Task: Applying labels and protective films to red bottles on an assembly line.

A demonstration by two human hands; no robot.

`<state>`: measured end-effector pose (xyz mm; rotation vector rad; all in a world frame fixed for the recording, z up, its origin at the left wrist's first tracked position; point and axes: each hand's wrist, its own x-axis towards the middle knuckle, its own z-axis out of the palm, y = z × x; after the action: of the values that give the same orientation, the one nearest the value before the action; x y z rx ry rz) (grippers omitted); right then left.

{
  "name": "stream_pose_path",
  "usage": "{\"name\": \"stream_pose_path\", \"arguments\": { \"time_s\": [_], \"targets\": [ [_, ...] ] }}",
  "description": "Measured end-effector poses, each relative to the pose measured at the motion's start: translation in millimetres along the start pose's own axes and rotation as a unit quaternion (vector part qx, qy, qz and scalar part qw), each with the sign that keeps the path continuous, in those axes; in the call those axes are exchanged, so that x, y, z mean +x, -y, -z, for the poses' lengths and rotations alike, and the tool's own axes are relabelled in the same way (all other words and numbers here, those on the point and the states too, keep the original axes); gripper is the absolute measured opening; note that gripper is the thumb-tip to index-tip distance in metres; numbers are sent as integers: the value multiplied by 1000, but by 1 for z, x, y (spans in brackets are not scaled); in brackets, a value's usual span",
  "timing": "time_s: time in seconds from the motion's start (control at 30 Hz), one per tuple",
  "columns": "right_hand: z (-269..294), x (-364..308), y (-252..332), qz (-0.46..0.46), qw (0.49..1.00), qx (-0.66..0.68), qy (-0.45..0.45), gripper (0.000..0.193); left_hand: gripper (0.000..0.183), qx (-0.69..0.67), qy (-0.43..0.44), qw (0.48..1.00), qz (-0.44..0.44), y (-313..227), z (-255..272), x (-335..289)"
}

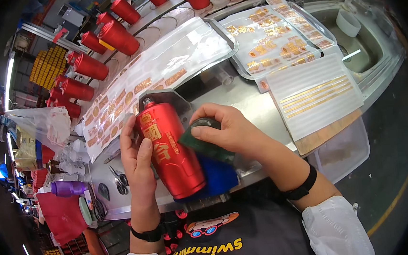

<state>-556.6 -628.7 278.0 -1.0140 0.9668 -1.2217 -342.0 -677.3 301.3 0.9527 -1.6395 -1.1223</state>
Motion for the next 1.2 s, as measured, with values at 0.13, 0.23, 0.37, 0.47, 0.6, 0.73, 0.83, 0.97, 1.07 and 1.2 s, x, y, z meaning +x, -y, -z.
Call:
{"name": "stream_pose_path", "arguments": {
  "time_s": [0.13,0.23,0.37,0.47,0.6,0.73,0.83,0.97,1.07,1.2],
  "targets": [
    [1,-6,-1,-5,999,-33,37,17,54,19,-4,1000,-21,2,0,-4],
    [1,-9,-1,6,999,-17,46,18,56,8,-2,1000,-26,1,-1,-6],
    [-2,-12,2,-22,998,-64,20,19,57,36,-2,999,-22,-1,0,-8],
    [-6,-15,2,-13,999,-39,20,20,58,33,-3,999,-24,0,-1,-10],
    [-5,-17,-1,-32,999,-7,-8,22,57,15,-13,1000,-11,1,-1,-13],
    [-2,-13,2,-25,996,-48,-67,21,54,12,-27,999,-31,-1,6,-6],
    [-2,-6,20,39,998,-18,-55,21,46,30,-25,999,-32,-2,9,4],
    [3,20,50,72,980,-177,-53,22,35,-35,-33,999,-13,-1,9,17],
    [2,48,58,89,960,-262,-40,22,32,-18,-31,999,-12,1,8,22],
    [-3,65,56,44,977,-207,15,22,28,11,-42,998,-47,5,10,24]
  ]
}}
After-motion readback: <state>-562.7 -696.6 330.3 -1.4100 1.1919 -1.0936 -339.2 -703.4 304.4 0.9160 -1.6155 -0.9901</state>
